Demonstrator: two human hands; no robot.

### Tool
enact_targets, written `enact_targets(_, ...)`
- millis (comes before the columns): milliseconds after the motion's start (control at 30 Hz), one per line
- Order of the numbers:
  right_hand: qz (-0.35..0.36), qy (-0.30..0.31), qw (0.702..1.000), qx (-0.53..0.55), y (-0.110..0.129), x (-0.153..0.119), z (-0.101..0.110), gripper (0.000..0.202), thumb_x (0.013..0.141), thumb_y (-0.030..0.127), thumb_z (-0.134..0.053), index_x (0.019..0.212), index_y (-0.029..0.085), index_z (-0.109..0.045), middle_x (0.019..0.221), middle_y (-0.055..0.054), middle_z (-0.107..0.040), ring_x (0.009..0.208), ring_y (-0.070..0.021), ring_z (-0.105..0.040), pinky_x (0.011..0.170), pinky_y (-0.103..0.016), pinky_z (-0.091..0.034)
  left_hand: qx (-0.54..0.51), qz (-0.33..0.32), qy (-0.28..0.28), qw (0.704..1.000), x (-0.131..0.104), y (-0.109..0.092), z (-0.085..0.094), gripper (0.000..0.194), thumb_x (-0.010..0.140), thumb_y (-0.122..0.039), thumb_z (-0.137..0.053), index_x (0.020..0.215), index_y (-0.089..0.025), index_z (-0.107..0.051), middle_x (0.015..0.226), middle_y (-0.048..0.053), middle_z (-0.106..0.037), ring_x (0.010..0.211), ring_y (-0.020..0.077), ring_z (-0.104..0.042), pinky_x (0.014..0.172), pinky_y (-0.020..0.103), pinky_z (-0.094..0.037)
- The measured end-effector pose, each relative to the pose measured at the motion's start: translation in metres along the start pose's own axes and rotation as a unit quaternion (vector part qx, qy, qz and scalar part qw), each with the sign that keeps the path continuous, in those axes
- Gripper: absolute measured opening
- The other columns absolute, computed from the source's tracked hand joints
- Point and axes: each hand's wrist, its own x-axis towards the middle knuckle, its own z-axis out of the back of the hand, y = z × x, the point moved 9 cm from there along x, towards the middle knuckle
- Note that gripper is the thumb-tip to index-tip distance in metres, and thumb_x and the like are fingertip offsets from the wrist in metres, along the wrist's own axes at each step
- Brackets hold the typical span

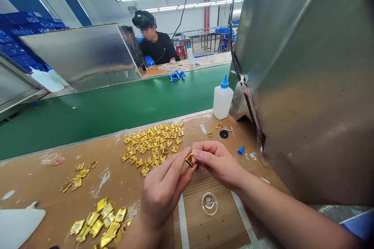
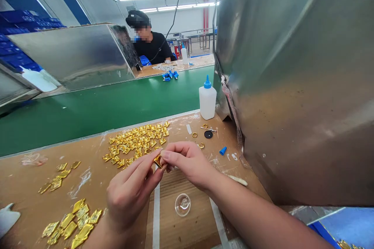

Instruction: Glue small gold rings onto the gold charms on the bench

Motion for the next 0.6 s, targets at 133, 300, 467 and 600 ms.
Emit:
enact_targets(133,-0.006,0.016,0.999,0.033,-0.002,-0.0008,-0.0039,0.031,0.089,0.042,-0.079,0.074,0.017,-0.068,0.069,0.004,-0.059,0.063,-0.0094,-0.047,0.063,-0.024,-0.041,0.01,-0.013,-0.023,1.0,-0.0013,-0.0023,0.0064,0.054,0.093,-0.007,-0.072,0.144,-0.019,-0.061,0.121,0.009,-0.079,0.101,0.0203,-0.078,0.088,0.032,-0.066)
enact_targets(300,-0.012,0.028,0.998,0.047,0.0004,-0.0014,-0.0055,0.028,0.09,0.04,-0.079,0.075,0.017,-0.071,0.071,0.002,-0.063,0.064,-0.0092,-0.051,0.063,-0.024,-0.043,0.01,-0.033,-0.031,0.999,-0.0039,-0.0037,0.0068,0.06,0.093,-0.005,-0.071,0.15,-0.019,-0.057,0.124,0.01,-0.078,0.101,0.0197,-0.078,0.089,0.031,-0.065)
enact_targets(467,-0.024,0.029,0.998,0.058,0.0016,-0.001,-0.0044,0.028,0.088,0.039,-0.08,0.074,0.017,-0.072,0.069,0.002,-0.064,0.062,-0.0084,-0.053,0.062,-0.023,-0.044,0.03,-0.045,-0.019,0.998,-0.0047,-0.004,0.0035,0.064,0.094,-0.005,-0.07,0.154,-0.02,-0.053,0.125,0.01,-0.078,0.103,0.021,-0.077,0.09,0.032,-0.063)
enact_targets(600,-0.044,0.03,0.996,0.077,-0.0017,-0.0005,-0.0049,0.027,0.086,0.038,-0.082,0.074,0.016,-0.073,0.067,0.002,-0.065,0.059,-0.0074,-0.053,0.06,-0.023,-0.043,0.028,-0.041,-0.011,0.999,-0.0034,-0.0034,0.0019,0.066,0.094,-0.005,-0.07,0.155,-0.021,-0.052,0.127,0.011,-0.077,0.106,0.0219,-0.076,0.095,0.031,-0.061)
